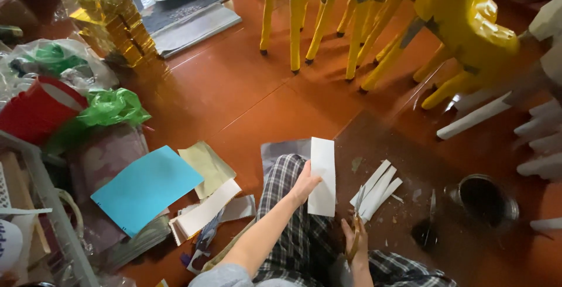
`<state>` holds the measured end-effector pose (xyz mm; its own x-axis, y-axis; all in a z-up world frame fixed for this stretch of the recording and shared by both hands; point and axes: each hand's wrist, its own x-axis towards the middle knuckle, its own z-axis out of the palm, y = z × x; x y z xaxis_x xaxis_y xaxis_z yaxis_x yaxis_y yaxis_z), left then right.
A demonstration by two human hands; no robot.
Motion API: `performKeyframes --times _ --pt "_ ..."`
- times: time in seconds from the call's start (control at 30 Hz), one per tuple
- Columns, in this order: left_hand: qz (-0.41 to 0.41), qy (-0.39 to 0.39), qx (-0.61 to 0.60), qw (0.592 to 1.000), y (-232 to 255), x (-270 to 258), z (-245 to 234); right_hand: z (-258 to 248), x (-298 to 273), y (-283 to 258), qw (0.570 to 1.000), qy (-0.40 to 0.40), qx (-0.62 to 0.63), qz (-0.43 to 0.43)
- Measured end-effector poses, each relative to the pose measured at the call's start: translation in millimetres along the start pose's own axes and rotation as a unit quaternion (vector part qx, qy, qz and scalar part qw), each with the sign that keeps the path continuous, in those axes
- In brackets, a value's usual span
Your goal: Cutting paper into strips with scissors and counting a stack of banknotes
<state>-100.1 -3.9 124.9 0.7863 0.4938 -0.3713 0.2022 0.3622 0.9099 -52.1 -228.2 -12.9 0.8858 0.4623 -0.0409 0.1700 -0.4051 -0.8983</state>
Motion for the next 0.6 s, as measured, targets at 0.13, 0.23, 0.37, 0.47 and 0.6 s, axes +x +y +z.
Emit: performKeyframes --times 0.13,0.23,0.37,0.47,0.6 --pt "-0.008 0.003 0.008 1.000 9.9 -8.1 1.3 -7.5 -8.0 -36.9 0.992 -0.023 0.024 0.118" --pt "-0.016 0.002 0.022 1.000 14.1 -11.7 2.3 -3.2 -3.3 -25.1 0.989 -0.004 0.078 0.124" --pt "0.004 0.013 0.001 1.000 6.1 -7.1 2.9 3.4 2.5 1.3 0.994 0.003 0.052 0.098" --pt "0.000 0.010 0.010 1.000 7.7 -6.9 1.9 1.4 0.5 -12.2 0.994 0.003 0.060 0.087" --pt "-0.020 -0.010 0.019 1.000 22.1 -17.1 2.4 -4.4 -3.3 -33.7 0.977 -0.021 0.102 0.184"
